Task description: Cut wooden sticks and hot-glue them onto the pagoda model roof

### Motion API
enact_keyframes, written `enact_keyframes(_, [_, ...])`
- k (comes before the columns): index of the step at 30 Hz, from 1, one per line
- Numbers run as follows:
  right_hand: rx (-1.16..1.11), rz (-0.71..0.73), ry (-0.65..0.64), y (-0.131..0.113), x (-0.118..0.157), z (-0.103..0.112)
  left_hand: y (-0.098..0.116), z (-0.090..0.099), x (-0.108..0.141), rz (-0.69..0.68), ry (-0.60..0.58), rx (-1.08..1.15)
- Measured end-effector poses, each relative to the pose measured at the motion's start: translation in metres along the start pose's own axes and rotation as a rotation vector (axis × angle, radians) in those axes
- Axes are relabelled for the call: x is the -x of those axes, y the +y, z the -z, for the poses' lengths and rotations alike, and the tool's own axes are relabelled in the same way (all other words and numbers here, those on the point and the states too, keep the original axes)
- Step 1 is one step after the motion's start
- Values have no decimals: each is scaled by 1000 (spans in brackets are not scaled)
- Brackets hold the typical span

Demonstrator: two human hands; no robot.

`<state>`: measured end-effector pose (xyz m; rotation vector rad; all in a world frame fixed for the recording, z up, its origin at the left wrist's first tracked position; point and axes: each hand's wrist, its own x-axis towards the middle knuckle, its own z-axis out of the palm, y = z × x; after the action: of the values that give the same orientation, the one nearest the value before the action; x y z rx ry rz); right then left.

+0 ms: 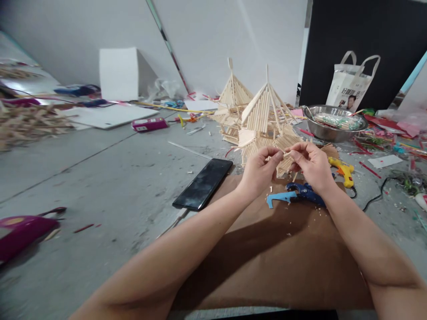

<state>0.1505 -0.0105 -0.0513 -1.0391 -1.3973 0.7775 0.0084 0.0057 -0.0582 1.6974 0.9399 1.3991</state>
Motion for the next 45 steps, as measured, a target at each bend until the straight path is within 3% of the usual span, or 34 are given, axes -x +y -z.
enact_keyframes(6, [22,-8,47,-1,0,0,2,3,0,33,-131,55])
enact_keyframes(14, [47,12,18,2,0,1,11,12,-5,15,-245,-14])
enact_keyframes(17, [44,34,32,1,2,-1,13,15,-8,36,-172,-20])
enact_keyframes(22, [88,41,-22,-2,4,-3,4,31,-26,121,258,165])
enact_keyframes(25, [165,2,-87,0,3,-4,-1,42,-37,202,392,244])
enact_keyframes(37, [157,-39,-132,6,2,-6,3,48,-45,343,372,250])
enact_keyframes(45, [145,-53,-152,5,3,-7,-1,48,-49,360,325,264])
